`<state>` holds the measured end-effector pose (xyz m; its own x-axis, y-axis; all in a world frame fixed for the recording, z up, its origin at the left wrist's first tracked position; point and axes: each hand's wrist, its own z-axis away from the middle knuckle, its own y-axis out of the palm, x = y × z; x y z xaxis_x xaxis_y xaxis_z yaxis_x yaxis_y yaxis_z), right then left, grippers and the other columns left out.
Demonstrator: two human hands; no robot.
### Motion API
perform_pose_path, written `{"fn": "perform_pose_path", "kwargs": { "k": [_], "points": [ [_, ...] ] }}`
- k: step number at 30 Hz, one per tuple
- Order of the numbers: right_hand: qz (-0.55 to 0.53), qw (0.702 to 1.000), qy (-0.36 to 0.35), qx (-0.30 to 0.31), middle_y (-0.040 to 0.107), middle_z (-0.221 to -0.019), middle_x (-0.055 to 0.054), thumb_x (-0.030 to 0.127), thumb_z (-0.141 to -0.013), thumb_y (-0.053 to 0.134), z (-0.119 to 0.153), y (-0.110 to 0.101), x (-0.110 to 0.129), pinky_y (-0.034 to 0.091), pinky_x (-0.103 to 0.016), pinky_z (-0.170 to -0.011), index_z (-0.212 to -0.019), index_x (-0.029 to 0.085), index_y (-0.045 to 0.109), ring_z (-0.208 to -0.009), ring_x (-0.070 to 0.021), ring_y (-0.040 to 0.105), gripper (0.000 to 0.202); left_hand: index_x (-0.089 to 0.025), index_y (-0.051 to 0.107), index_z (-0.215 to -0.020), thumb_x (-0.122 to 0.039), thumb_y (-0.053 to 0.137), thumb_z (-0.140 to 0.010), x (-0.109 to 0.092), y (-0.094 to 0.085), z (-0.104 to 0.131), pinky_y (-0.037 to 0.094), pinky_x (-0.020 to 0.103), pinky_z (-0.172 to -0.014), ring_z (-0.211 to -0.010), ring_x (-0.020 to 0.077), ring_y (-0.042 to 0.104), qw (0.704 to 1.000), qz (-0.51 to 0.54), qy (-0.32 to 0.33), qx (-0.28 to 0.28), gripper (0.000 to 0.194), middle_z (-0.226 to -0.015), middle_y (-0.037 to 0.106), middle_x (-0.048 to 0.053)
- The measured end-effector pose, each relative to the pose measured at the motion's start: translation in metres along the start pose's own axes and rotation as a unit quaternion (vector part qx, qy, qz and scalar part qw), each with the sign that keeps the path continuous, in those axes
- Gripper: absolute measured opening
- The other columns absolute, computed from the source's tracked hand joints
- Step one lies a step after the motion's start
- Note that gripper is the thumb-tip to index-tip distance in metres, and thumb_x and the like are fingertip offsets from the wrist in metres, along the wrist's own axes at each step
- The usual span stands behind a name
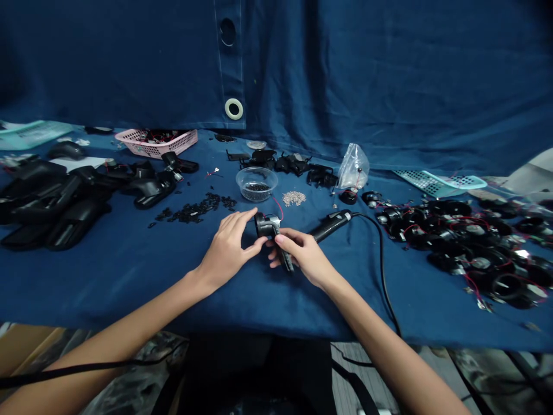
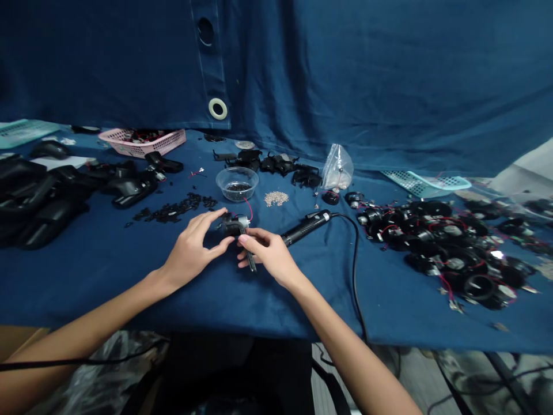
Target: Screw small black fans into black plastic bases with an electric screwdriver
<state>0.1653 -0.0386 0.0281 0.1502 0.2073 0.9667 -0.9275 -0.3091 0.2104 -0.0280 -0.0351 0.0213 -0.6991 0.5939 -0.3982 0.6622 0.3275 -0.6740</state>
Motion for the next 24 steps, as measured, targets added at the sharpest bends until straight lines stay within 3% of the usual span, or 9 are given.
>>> {"fn": "perform_pose_path", "kwargs": {
  "k": [4, 9, 12, 15, 17, 19, 21, 24],
  "points": [
    [-0.012, 1.0, 0.001, 0.011, 0.068, -0.094, -0.008, 0.044, -0.078, 0.071, 0.0, 0.0, -0.001, 0.06, -0.028, -0.061, -0.104, 0.013, 0.066, -0.068, -0.0133, 0.066, 0.041, -0.018, 0.045, -0.136, -0.027, 0.059, -0.09, 0.002, -0.002, -0.002, 0.043, 0.045, -0.108, -0.123, 0.0247, 0.054, 1.0, 0.025, 0.012, 0.008, 0.049, -0.131, 0.058, 0.011],
    [-0.014, 1.0, -0.004, -0.008, 0.068, -0.093, -0.007, 0.043, -0.078, 0.072, -0.001, 0.008, 0.002, 0.06, -0.028, -0.063, -0.107, 0.014, 0.066, -0.069, -0.0131, 0.066, 0.042, -0.021, 0.042, -0.138, -0.022, 0.059, -0.088, -0.002, -0.008, -0.008, 0.046, 0.039, -0.106, -0.124, 0.021, 0.052, 0.994, 0.091, -0.03, 0.042, 0.053, -0.133, 0.051, 0.01],
    [-0.012, 1.0, 0.0, -0.011, 0.068, -0.096, -0.007, 0.047, -0.078, 0.071, -0.005, 0.011, 0.003, 0.061, -0.032, -0.07, -0.111, 0.016, 0.066, -0.075, -0.0154, 0.068, 0.046, -0.024, 0.045, -0.136, -0.021, 0.058, -0.089, 0.0, -0.016, -0.013, 0.049, 0.036, -0.102, -0.123, 0.0198, 0.051, 0.992, 0.102, -0.019, 0.069, 0.049, -0.132, 0.049, 0.008],
    [-0.037, 0.999, -0.024, -0.033, 0.068, -0.106, -0.009, 0.055, -0.081, 0.064, -0.012, 0.011, 0.002, 0.059, -0.036, -0.083, -0.118, 0.018, 0.063, -0.09, -0.0185, 0.069, 0.052, -0.025, 0.052, -0.129, -0.023, 0.06, -0.089, 0.017, -0.03, -0.027, 0.052, 0.036, -0.099, -0.12, 0.0201, 0.053, 0.995, 0.09, -0.002, 0.031, 0.041, -0.129, 0.051, 0.006],
    [-0.042, 0.996, -0.056, -0.062, 0.067, -0.11, -0.01, 0.056, -0.084, 0.06, -0.017, 0.009, 0.002, 0.057, -0.036, -0.088, -0.119, 0.018, 0.062, -0.098, -0.0193, 0.067, 0.052, -0.024, 0.053, -0.125, -0.027, 0.064, -0.088, 0.046, -0.045, -0.049, 0.053, 0.036, -0.097, -0.115, 0.0205, 0.056, 0.998, 0.051, -0.009, -0.037, 0.039, -0.125, 0.052, 0.006],
    [-0.035, 0.993, -0.077, -0.08, 0.067, -0.11, -0.011, 0.054, -0.086, 0.059, -0.019, 0.006, 0.002, 0.056, -0.035, -0.087, -0.117, 0.017, 0.063, -0.097, -0.019, 0.067, 0.048, -0.021, 0.053, -0.123, -0.036, 0.068, -0.086, 0.092, -0.065, -0.081, 0.053, 0.037, -0.095, -0.106, 0.0194, 0.059, 0.992, -0.012, -0.045, -0.114, 0.043, -0.122, 0.051, 0.005],
    [-0.024, 0.992, -0.085, -0.089, 0.068, -0.105, -0.011, 0.053, -0.088, 0.058, -0.018, 0.003, 0.001, 0.056, -0.034, -0.084, -0.113, 0.015, 0.064, -0.091, -0.0182, 0.067, 0.045, -0.014, 0.052, -0.122, -0.046, 0.071, -0.081, 0.15, -0.089, -0.12, 0.054, 0.037, -0.091, -0.101, 0.0178, 0.058, 0.975, -0.081, -0.108, -0.179, 0.055, -0.12, 0.049, 0.006],
    [0.006, 0.991, -0.085, -0.106, 0.068, -0.099, -0.01, 0.052, -0.091, 0.054, -0.014, -0.002, 0.001, 0.056, -0.032, -0.081, -0.11, 0.015, 0.065, -0.087, -0.0175, 0.067, 0.043, -0.006, 0.05, -0.113, -0.043, 0.078, -0.076, 0.243, -0.12, -0.174, 0.041, 0.046, -0.106, -0.112, 0.019, 0.049, 0.919, -0.142, -0.269, -0.252, 0.059, -0.116, 0.053, 0.006]
  ]
}}
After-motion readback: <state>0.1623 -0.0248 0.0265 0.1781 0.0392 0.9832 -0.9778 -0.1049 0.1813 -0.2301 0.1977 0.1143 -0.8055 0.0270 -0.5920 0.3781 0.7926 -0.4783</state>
